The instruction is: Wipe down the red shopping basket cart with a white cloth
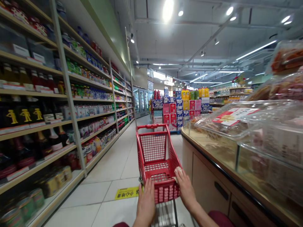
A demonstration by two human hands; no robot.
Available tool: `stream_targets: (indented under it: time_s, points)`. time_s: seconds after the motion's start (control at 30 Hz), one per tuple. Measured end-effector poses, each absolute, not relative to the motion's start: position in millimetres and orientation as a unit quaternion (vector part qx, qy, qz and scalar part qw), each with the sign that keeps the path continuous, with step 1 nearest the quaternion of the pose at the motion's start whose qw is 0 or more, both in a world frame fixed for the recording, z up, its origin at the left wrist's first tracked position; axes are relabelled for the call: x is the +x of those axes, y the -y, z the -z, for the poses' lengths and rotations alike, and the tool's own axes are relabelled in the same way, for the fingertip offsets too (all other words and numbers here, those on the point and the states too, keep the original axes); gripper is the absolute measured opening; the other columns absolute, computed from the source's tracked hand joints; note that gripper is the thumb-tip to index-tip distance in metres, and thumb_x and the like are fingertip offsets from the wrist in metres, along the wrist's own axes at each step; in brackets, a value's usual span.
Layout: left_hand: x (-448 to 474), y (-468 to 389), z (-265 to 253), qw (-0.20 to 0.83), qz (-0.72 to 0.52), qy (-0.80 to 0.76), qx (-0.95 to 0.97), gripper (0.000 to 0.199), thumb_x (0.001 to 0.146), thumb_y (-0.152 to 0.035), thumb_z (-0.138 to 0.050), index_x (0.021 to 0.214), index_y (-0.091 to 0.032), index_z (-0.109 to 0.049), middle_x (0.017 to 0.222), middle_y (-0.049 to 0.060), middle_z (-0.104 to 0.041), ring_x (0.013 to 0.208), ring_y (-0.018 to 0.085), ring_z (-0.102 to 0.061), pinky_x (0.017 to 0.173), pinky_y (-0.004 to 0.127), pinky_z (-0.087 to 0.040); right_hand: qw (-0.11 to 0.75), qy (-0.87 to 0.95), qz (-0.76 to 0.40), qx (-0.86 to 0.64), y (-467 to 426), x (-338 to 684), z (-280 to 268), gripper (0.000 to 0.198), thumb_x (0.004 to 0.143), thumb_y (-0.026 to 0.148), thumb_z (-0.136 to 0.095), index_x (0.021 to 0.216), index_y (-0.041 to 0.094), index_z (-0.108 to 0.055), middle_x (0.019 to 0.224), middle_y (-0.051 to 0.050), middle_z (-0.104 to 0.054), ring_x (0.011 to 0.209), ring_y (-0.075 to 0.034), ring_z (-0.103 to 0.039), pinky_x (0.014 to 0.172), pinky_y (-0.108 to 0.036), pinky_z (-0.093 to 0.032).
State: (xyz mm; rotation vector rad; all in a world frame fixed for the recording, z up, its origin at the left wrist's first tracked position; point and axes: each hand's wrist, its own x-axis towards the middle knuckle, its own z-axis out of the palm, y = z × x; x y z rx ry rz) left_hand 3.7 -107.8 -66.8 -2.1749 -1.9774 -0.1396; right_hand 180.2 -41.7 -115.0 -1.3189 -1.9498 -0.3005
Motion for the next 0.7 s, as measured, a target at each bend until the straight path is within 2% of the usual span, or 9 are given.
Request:
stream_targets:
  time_s: [0.07,0.2,0.33,0.4,0.53,0.7]
  points:
    - [5,110,66,0.107,0.044,0.669,-0.734,0.067,0.067,0.000,-0.026,0.132,-0.015,-0.019,0.140,0.006,-0.019,0.130,0.020,-0.016,0.105,0.049,-0.016,0.373,0.764,0.104,-0.516,48,177,110,0.047,0.081,0.005,-0.029,0.124,0.018,-0.045,0.132,-0.009,-0.040,0.125,-0.022,-0.029,0.096,-0.044,-0.035]
    - [5,113,63,0.109,0.038,0.664,-0.739,0.066,0.068,-0.001,-0.026,0.132,-0.015,-0.020,0.141,0.007,-0.019,0.130,0.020,-0.016,0.105,0.050,-0.015,0.335,0.846,0.078,-0.407,55,165,105,0.047,0.082,0.006,-0.031,0.124,0.022,-0.044,0.130,-0.005,-0.044,0.125,-0.018,-0.029,0.098,-0.041,-0.034]
    - [6,115,59,0.098,0.030,0.655,-0.748,0.065,0.069,-0.004,-0.028,0.133,-0.014,-0.019,0.141,0.007,-0.019,0.130,0.020,-0.016,0.105,0.049,-0.016,0.334,0.782,0.073,-0.521,53,177,100,0.046,0.082,0.006,-0.029,0.124,0.018,-0.045,0.130,-0.009,-0.042,0.125,-0.023,-0.028,0.097,-0.048,-0.031]
    - [8,116,58,0.101,0.032,0.653,-0.750,0.062,0.071,-0.007,-0.029,0.132,-0.013,-0.021,0.141,0.007,-0.020,0.130,0.021,-0.017,0.105,0.048,-0.016,0.353,0.764,0.079,-0.535,54,176,100,0.047,0.081,0.004,-0.029,0.124,0.015,-0.045,0.131,-0.010,-0.041,0.126,-0.022,-0.027,0.098,-0.046,-0.031]
    - [10,116,57,0.102,0.028,0.651,-0.751,0.060,0.072,-0.008,-0.028,0.132,-0.015,-0.023,0.141,0.005,-0.020,0.130,0.020,-0.017,0.106,0.046,-0.016,0.349,0.838,0.087,-0.411,57,167,107,0.049,0.080,0.004,-0.031,0.124,0.021,-0.045,0.129,-0.004,-0.045,0.126,-0.018,-0.027,0.100,-0.041,-0.031]
    - [7,115,60,0.099,0.025,0.656,-0.748,0.064,0.070,-0.006,-0.028,0.133,-0.015,-0.020,0.141,0.005,-0.018,0.130,0.019,-0.015,0.106,0.047,-0.015,0.386,0.755,0.083,-0.524,49,172,111,0.049,0.082,0.006,-0.029,0.126,0.023,-0.041,0.132,-0.005,-0.041,0.126,-0.019,-0.027,0.099,-0.043,-0.031]
